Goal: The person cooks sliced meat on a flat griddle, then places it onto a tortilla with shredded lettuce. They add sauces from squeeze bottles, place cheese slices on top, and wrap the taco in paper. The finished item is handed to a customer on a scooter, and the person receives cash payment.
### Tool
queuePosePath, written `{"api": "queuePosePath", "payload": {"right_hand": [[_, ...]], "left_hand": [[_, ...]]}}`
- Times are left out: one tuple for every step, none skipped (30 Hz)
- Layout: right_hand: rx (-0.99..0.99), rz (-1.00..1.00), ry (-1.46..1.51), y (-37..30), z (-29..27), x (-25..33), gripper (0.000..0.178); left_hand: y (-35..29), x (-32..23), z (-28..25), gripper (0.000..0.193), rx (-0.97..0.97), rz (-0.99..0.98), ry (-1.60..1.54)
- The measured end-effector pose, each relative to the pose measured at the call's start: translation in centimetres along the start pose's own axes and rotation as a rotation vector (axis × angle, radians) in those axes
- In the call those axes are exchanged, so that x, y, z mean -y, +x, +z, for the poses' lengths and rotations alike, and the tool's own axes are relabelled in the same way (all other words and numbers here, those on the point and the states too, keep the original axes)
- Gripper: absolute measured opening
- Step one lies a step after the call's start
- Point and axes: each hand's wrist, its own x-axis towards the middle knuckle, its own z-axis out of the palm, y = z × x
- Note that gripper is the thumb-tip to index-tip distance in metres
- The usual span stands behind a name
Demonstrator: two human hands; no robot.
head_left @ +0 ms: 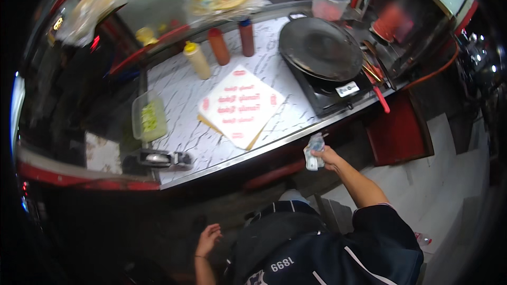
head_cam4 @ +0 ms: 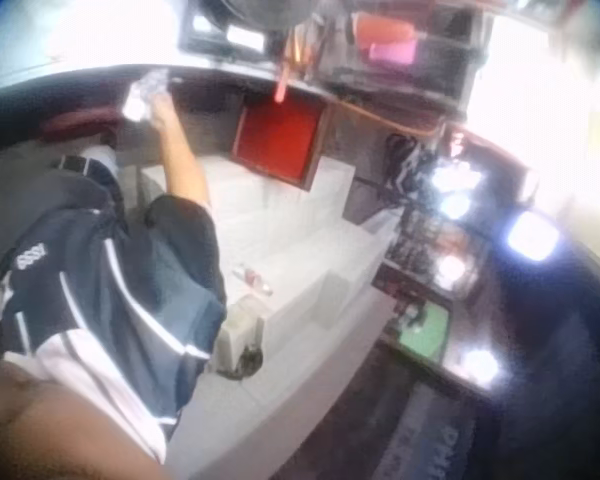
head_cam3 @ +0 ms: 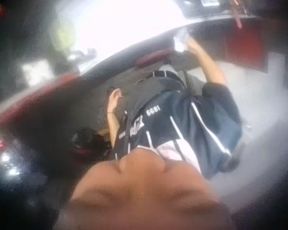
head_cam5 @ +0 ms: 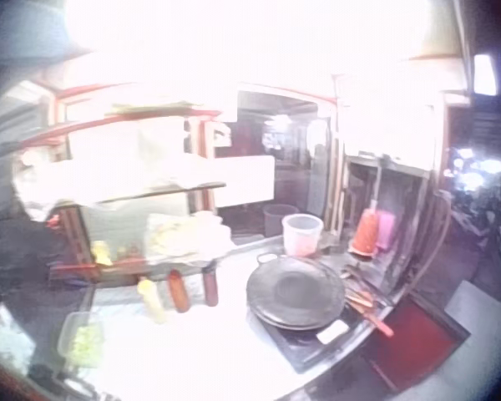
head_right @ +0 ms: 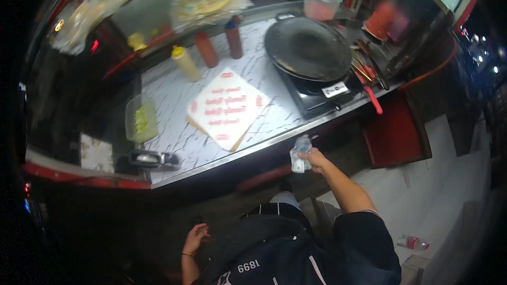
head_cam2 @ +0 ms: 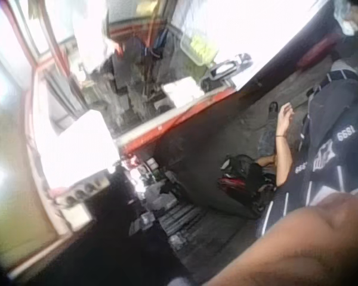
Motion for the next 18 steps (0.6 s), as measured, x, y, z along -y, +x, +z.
{"api": "queuePosePath", "payload": {"right_hand": [[-0.084,-0.057,0.079,0.6,-2.1,-0.2,0.027],[-0.143,-0.098,0.137,1.6,-3.7,-0.5,0.026],[-0.205,-0.128,0.189,2.5,-4.9,-1.2,0.026],[-0.268,-0.157,0.24,3.2,-6.2,-1.8,0.025],[-0.248,-0.177,0.307,3.5,-6.6,-2.3,0.025],[-0.218,-0.146,0.306,3.4,-6.4,-2.7,0.024],[-0.189,-0.126,0.303,3.1,-6.4,-2.4,0.024],[-0.156,-0.105,0.287,2.8,-6.5,-1.9,0.023],[-0.148,-0.096,0.258,3.0,-6.9,-0.9,0.023],[-0.113,-0.072,0.232,3.1,-7.3,-1.3,0.023],[-0.079,-0.058,0.206,3.0,-7.6,-1.8,0.023],[-0.058,-0.053,0.186,2.8,-8.2,-2.0,0.024],[-0.058,-0.016,0.178,1.9,-8.7,-2.5,0.023],[-0.06,0.0,0.169,0.7,-9.4,-2.7,0.024],[-0.058,0.021,0.155,-0.6,-10.0,-3.2,0.024],[-0.053,0.043,0.141,-1.8,-10.4,-3.6,0.025],[-0.051,0.081,0.175,-3.5,-10.6,-3.9,0.025],[-0.039,0.093,0.183,-4.9,-11.0,-4.3,0.025]], "left_hand": [[0.7,-1.9,0.9,0.039,-0.004,-0.014,0.07],[1.5,-4.3,2.0,0.039,-0.018,-0.021,0.139],[2.8,-6.0,3.1,0.039,0.003,0.007,0.168],[4.3,-7.8,4.5,0.038,0.025,0.034,0.196],[5.0,-10.1,6.5,0.038,0.04,0.149,0.35],[5.5,-12.7,8.4,0.038,0.054,0.266,0.505],[6.1,-15.5,10.8,0.037,0.077,0.278,0.555],[6.1,-18.0,13.7,0.037,0.098,0.29,0.592],[6.5,-20.3,16.6,0.037,0.121,0.31,0.624],[6.5,-21.0,19.1,0.036,0.144,0.333,0.598],[6.6,-21.6,21.4,0.036,0.169,0.365,0.574],[7.1,-22.4,23.5,0.036,0.208,0.405,0.556],[7.1,-23.2,25.3,0.036,0.235,0.382,0.594],[7.0,-24.4,27.1,0.036,0.271,0.365,0.637],[6.9,-24.8,28.3,0.036,0.302,0.345,0.674],[7.3,-24.4,28.7,0.037,0.327,0.318,0.677],[7.7,-23.7,28.6,0.038,0.354,0.285,0.685],[8.3,-22.9,28.4,0.038,0.383,0.257,0.688]]}}
